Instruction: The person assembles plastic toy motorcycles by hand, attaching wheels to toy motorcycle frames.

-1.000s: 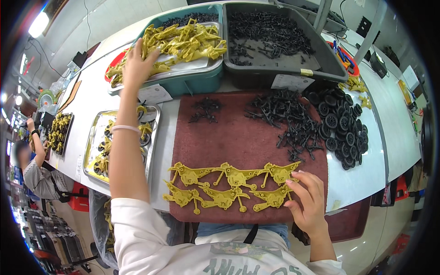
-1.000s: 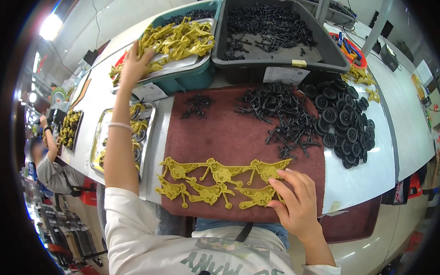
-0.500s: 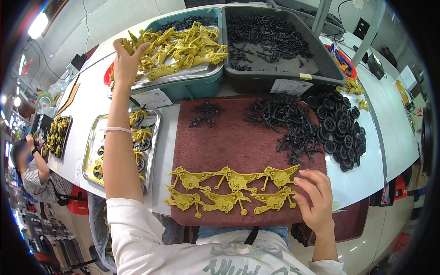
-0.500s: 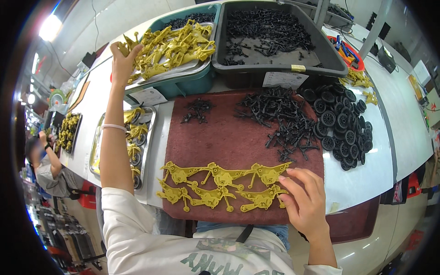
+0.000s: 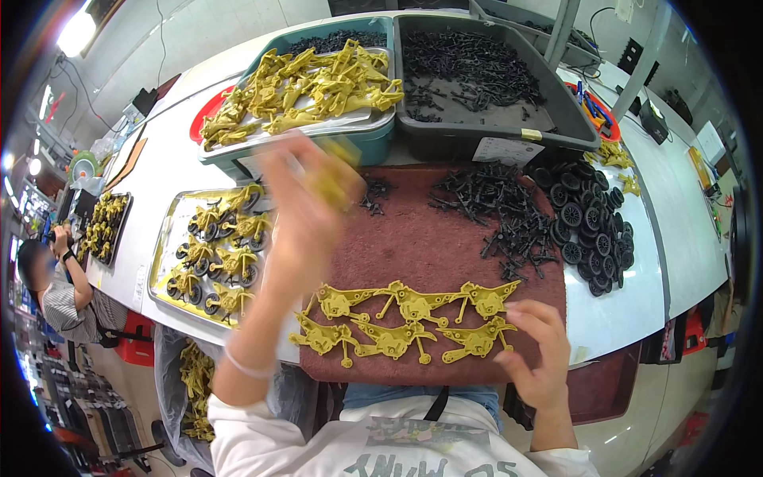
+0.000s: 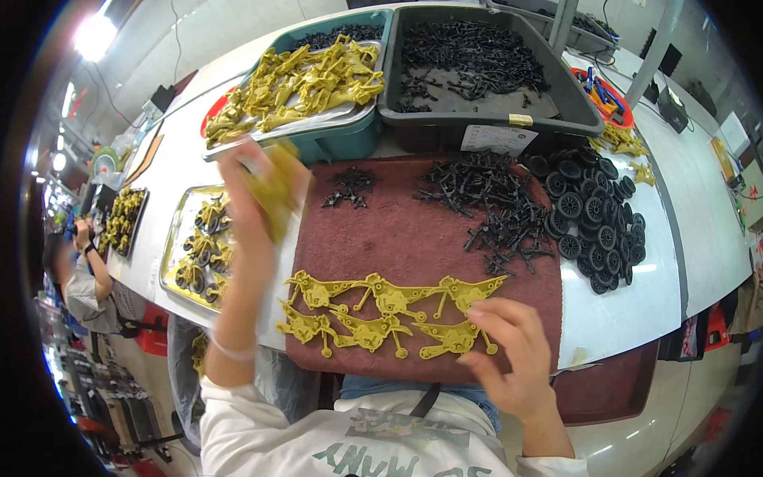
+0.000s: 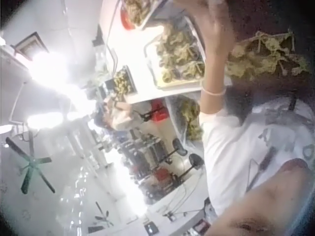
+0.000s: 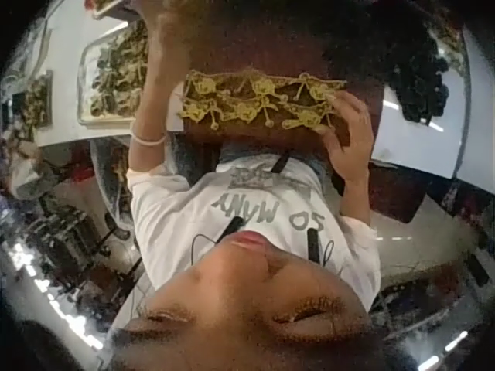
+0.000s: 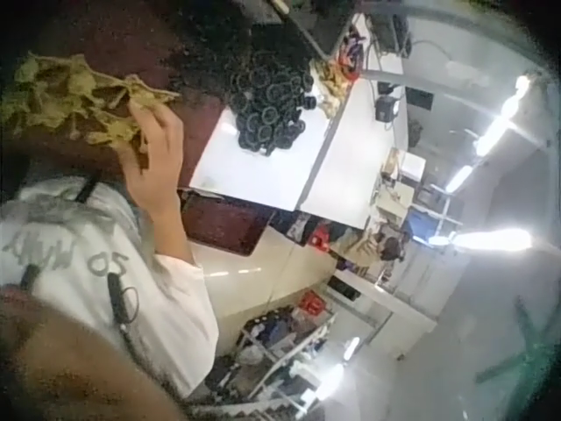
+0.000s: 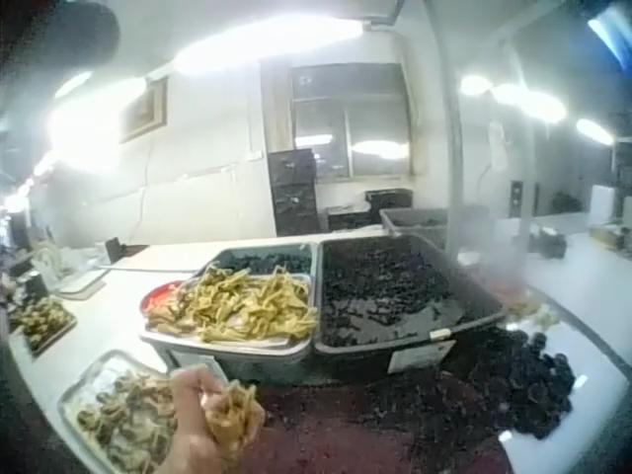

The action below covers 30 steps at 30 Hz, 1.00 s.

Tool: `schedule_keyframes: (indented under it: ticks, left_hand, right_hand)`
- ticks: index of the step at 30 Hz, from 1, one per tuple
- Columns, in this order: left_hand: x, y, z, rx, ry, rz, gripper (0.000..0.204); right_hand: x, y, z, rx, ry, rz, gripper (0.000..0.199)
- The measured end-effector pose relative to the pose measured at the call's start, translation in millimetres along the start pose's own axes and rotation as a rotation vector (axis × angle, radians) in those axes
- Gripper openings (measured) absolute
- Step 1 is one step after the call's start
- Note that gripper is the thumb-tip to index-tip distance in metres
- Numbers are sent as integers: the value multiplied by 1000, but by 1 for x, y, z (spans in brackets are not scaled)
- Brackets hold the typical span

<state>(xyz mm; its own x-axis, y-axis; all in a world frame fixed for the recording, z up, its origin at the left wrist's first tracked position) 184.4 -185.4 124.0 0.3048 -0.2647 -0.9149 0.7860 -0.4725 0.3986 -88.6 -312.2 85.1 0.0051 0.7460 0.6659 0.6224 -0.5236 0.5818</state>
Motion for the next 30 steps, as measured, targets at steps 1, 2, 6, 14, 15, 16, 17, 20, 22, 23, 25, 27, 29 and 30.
schedule_keyframes:
  ticks: [1,2,6,14,15,16,17,20,22,23,25,27,29,30]
  left_hand:
    - [14,-41,16,79,-101,-139,78]
    - [12,-73,29,214,-4,104,87]
    - [4,-134,67,418,-29,-110,95]
    - [-10,-155,68,476,241,-39,75]
    - [-11,-158,67,534,352,-40,72]
    - [-12,-160,66,531,355,-41,72]
    - [-12,-165,65,517,176,-182,67]
    - [-22,-175,62,527,-58,-425,60]
    - [-26,-183,60,551,-109,-530,60]
    - [-29,-186,59,556,-137,-529,60]
    - [-31,-189,56,559,-164,-528,61]
    - [-30,-194,53,618,-276,-660,63]
    - [-36,-195,40,639,-333,-625,64]
    - [-39,-195,38,662,-390,-591,65]
  right_hand:
    - [10,1,8,-23,202,52,43]
    - [21,2,18,-38,414,101,45]
    - [38,-3,35,15,391,-79,42]
    - [54,-16,19,-118,276,-373,34]
    - [56,-17,18,-120,276,-376,34]
    - [55,-16,20,-104,300,-369,32]
    - [55,-16,22,-89,323,-361,29]
    - [57,-19,22,-65,431,-332,24]
    - [62,-19,18,-37,460,-320,22]
    - [64,-20,18,-9,491,-310,20]
    - [66,-23,17,-2,499,-307,19]
    - [62,-24,14,6,504,-304,19]
    - [42,-20,0,-124,432,-134,23]
    - [43,-20,2,-128,421,-135,23]
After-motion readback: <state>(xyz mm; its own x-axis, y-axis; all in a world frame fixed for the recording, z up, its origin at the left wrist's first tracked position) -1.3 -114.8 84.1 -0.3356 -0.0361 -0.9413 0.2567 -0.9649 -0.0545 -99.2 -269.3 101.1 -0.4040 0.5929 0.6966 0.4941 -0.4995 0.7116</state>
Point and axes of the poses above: each hand's wrist, its own y-axis towards the middle knuckle, its own z-axis out of the palm, x = y × z, the point moved 5 cm from there along y, towards the middle knuckle, and after that the axes turned 15 degrees about -x, right-handed, at the moved point
